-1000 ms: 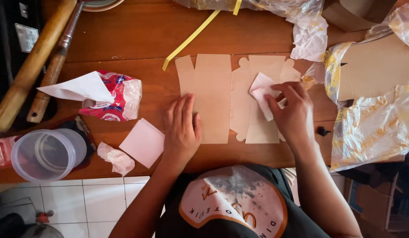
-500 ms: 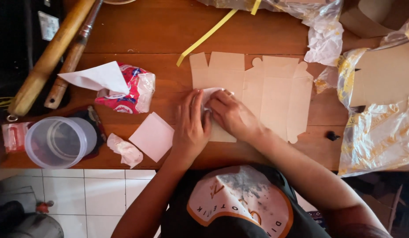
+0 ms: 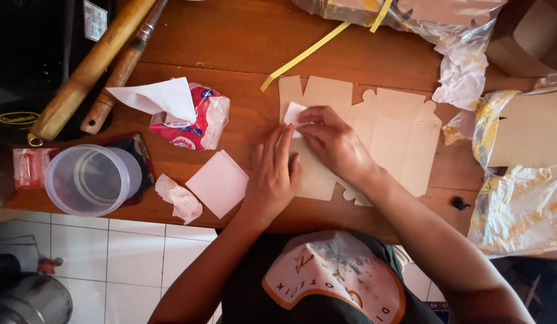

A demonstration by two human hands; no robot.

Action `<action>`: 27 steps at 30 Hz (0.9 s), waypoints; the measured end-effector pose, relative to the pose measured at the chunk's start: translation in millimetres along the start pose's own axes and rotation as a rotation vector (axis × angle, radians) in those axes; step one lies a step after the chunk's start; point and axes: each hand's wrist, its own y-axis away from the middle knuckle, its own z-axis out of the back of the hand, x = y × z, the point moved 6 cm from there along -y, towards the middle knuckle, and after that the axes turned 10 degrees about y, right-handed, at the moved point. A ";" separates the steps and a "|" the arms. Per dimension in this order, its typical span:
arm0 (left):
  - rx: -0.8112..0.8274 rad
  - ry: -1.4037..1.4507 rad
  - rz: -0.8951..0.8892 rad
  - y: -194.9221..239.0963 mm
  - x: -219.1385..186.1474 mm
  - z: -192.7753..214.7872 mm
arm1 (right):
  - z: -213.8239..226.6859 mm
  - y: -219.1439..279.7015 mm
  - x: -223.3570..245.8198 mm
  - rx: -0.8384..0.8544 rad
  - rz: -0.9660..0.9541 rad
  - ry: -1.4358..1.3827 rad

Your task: The person folds flat cardboard pieces into small rectangular boxes by hand, aligning edges and tucking flaps to form the shape. They place the finished boxes into a stack on the table.

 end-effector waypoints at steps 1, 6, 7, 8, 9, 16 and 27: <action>0.004 -0.001 0.000 0.4 -0.1 0.0 | -8.0 -7.1 -4.6 -0.001 -0.003 -0.003; 0.022 -0.011 0.017 -0.9 -1.9 -0.8 | -16.4 -47.2 -20.4 -0.152 0.101 0.198; 0.020 -0.014 0.017 -1.7 -2.6 0.2 | -24.0 -48.6 -33.6 -0.152 0.103 0.197; 0.023 -0.008 0.022 -2.3 -2.6 0.9 | -30.8 -50.3 -49.3 -0.171 0.060 0.224; 0.029 -0.001 0.030 -2.0 -3.0 1.5 | -37.9 -50.7 -64.8 -0.187 0.015 0.252; 0.009 0.009 0.029 -3.1 -2.4 3.0 | -5.1 -0.7 -5.6 0.044 -0.030 0.176; 0.233 0.149 -0.008 2.9 17.5 -0.7 | -8.2 29.1 -11.5 -0.001 -0.233 0.201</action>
